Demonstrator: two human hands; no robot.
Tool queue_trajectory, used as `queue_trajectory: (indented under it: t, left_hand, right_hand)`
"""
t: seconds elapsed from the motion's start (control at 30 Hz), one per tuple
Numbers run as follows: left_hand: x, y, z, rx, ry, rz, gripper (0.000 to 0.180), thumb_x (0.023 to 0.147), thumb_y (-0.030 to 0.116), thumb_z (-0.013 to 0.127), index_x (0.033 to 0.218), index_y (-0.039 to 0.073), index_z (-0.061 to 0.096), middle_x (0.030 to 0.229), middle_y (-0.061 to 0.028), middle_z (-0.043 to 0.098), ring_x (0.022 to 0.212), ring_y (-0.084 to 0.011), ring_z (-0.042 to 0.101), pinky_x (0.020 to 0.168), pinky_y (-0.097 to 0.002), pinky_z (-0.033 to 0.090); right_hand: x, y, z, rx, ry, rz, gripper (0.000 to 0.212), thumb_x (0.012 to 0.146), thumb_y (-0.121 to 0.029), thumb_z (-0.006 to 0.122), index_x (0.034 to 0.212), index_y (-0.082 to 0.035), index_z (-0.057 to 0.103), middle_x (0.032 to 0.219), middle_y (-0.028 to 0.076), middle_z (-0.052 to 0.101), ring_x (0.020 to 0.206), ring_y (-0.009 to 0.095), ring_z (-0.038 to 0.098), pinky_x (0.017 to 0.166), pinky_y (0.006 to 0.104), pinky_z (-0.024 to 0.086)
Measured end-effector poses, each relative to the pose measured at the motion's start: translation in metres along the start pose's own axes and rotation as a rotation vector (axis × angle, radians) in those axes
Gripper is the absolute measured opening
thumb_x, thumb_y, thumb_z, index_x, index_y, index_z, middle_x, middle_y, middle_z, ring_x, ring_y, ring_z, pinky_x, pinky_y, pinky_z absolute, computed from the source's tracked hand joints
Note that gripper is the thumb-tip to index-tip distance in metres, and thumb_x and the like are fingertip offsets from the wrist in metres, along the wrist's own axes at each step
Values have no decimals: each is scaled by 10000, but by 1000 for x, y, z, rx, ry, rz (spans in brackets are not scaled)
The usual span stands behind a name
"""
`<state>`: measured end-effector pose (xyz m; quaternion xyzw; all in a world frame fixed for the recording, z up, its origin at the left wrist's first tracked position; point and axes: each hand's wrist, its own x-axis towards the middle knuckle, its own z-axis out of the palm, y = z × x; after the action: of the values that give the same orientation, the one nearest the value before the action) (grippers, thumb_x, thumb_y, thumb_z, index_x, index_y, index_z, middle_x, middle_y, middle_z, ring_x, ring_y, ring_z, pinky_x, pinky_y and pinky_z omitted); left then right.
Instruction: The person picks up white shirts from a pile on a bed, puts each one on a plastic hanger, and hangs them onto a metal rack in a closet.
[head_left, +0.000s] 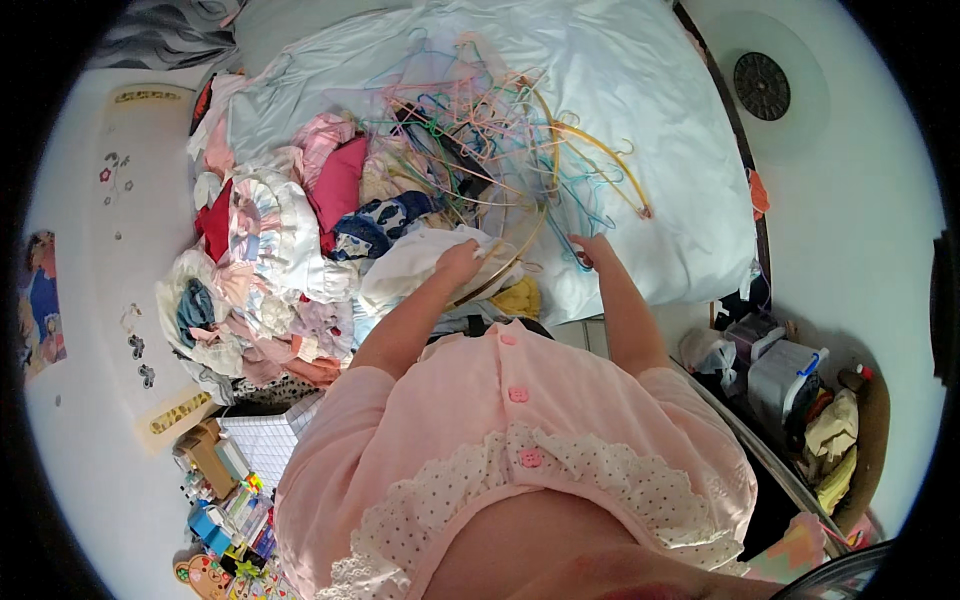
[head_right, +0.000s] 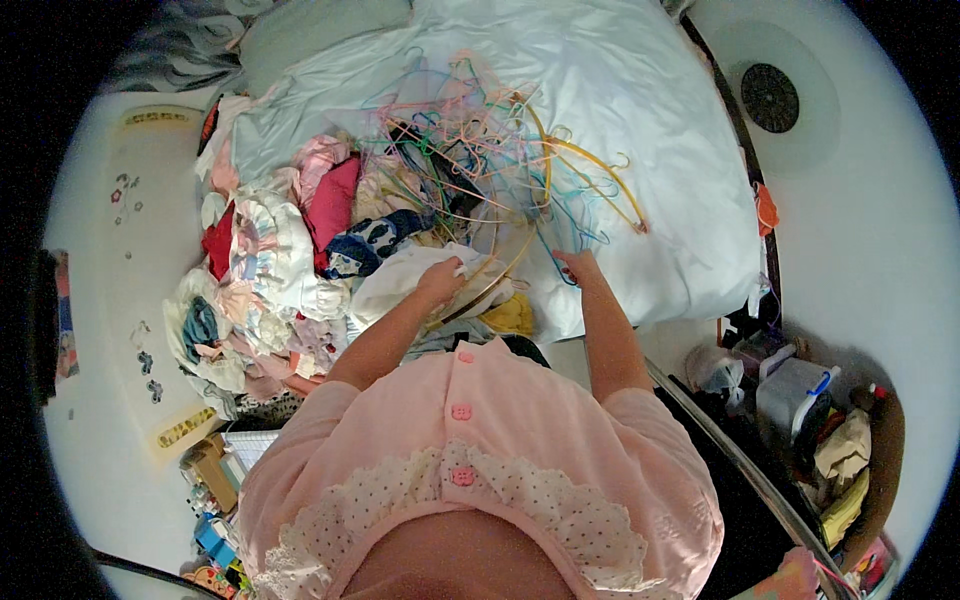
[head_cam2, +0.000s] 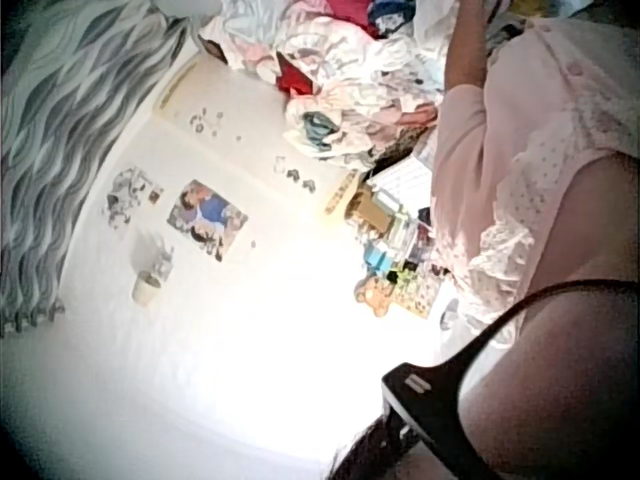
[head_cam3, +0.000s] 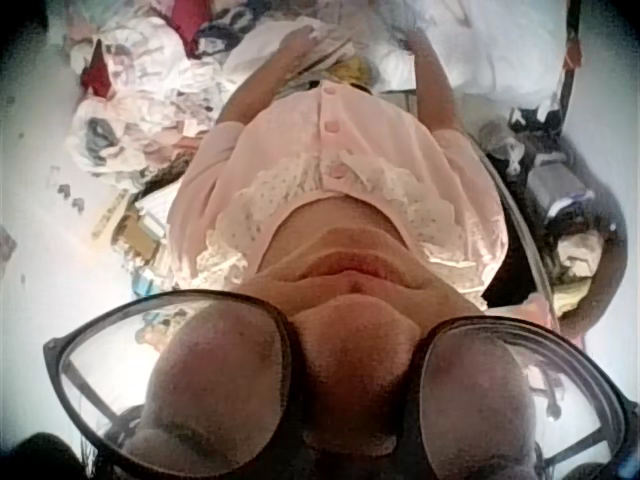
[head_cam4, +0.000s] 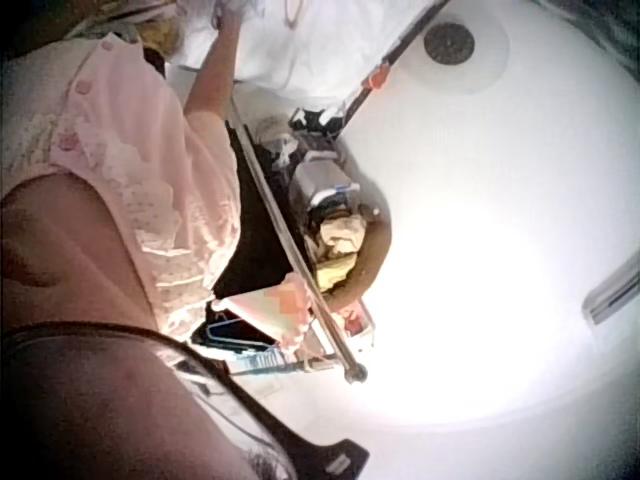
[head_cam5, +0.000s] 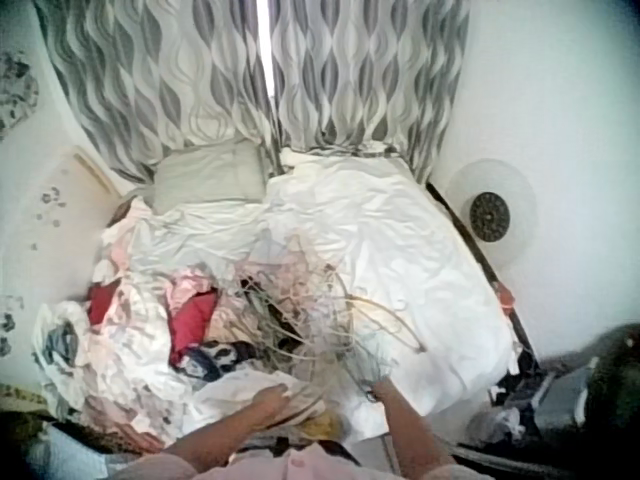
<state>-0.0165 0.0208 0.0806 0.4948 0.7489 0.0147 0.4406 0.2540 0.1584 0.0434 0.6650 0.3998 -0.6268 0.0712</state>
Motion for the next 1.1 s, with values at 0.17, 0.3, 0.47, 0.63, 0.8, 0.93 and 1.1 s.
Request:
queue_trajectory:
  t: [0.17, 0.3, 0.47, 0.63, 0.8, 0.93, 1.1]
  left_hand:
    - [7, 7, 1, 62, 22, 87, 327, 749, 254, 520, 1018, 71, 488, 929, -154, 577, 860, -325, 542, 738, -407, 426]
    - [3, -4, -1, 17, 19, 56, 325, 750, 255, 520, 1015, 69, 489, 937, -153, 575, 867, -322, 539, 747, -405, 424]
    - [0, 0, -5, 9, 8, 48, 316, 753, 252, 521, 1011, 72, 490, 958, -154, 568, 879, -317, 536, 743, -405, 422]
    - [6, -3, -4, 26, 20, 82, 312, 759, 246, 521, 1015, 71, 489, 967, -155, 564, 874, -315, 537, 737, -406, 422]
    - [9, -2, 0, 69, 98, 148, 318, 760, 234, 518, 1029, 67, 487, 890, -152, 585, 755, -296, 574, 672, -398, 448]
    - [10, 3, -5, -17, 5, 134, 312, 769, 213, 507, 1041, 61, 482, 817, -148, 592, 574, -249, 585, 540, -370, 467]
    - [0, 6, -15, -9, 29, 111, 310, 775, 204, 504, 1048, 59, 481, 775, -143, 591, 450, -213, 557, 435, -340, 450]
  right_hand:
    - [49, 59, 10, -117, 288, -78, 632, 586, -523, 672, 798, 60, 551, 693, 154, 553, 448, 196, 488, 412, 298, 387]
    - [21, 69, 30, -430, 482, -261, 797, 554, -616, 622, 936, 78, 536, 859, 227, 578, 776, 314, 585, 674, 363, 462]
    - [-6, 77, 4, -528, 359, -81, 773, 586, -533, 637, 1041, 75, 494, 1036, 257, 522, 1016, 337, 489, 851, 366, 392]
    - [-36, 94, -6, -449, 492, -206, 710, 614, -444, 637, 1037, 104, 481, 997, 274, 533, 956, 344, 525, 819, 371, 417]
    - [-60, 97, -15, -293, 357, -282, 700, 614, -412, 628, 1081, 89, 485, 1058, 270, 508, 1027, 338, 480, 879, 367, 372]
    - [-66, 99, -29, -460, 398, -240, 693, 601, -401, 639, 1078, 78, 487, 1047, 252, 522, 992, 337, 505, 846, 373, 399]
    - [-114, 64, -22, -564, 695, -80, 703, 549, -315, 700, 1086, 54, 437, 926, 210, 575, 866, 337, 559, 744, 393, 450]
